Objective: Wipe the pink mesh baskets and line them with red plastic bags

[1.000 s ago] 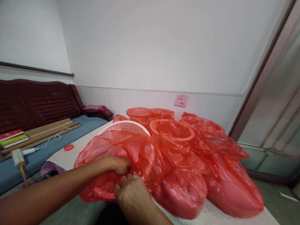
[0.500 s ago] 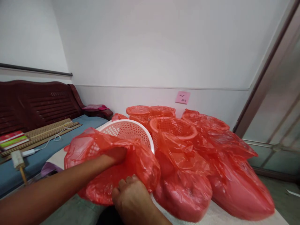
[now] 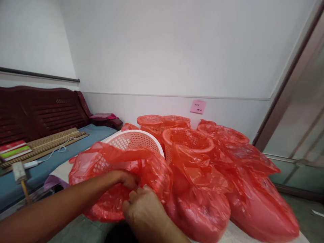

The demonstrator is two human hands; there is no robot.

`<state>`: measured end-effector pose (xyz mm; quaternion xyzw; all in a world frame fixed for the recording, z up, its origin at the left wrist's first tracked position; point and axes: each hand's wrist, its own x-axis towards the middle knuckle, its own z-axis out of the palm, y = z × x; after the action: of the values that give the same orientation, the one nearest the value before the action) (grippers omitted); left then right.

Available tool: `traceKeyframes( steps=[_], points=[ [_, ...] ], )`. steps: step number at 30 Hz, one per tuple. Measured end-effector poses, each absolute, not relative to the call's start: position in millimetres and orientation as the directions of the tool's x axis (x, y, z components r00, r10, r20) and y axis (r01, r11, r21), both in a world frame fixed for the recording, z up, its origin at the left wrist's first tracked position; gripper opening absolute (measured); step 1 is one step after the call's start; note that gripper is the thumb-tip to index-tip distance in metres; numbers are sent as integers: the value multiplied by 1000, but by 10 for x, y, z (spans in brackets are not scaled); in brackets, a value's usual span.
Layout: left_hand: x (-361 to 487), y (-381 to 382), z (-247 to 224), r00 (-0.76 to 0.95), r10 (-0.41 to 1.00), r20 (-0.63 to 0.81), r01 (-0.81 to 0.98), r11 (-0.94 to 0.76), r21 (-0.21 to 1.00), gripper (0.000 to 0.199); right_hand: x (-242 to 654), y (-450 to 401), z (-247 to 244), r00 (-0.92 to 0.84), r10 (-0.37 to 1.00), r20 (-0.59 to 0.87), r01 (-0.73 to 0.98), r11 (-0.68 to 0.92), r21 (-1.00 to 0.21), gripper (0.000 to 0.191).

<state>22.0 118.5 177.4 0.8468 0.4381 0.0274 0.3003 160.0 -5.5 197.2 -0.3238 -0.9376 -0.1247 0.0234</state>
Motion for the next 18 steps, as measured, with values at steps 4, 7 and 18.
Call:
traceKeyframes(
  steps=[4,7,18],
  points=[
    [192,1054,2019,681,692,-239,710,-543,449,21,1630,-32,2018,-746,651,138,661,702,266,8],
    [90,797,2283,725,688,-24,624,-642,447,12,1665,-18,2035,-741,660,122,664,694,277,13],
    [-818,1250,2674,70,807,586,743,-434,510,38,1790,173,2343,-694,702,162,709,705,-15,15]
  ],
)
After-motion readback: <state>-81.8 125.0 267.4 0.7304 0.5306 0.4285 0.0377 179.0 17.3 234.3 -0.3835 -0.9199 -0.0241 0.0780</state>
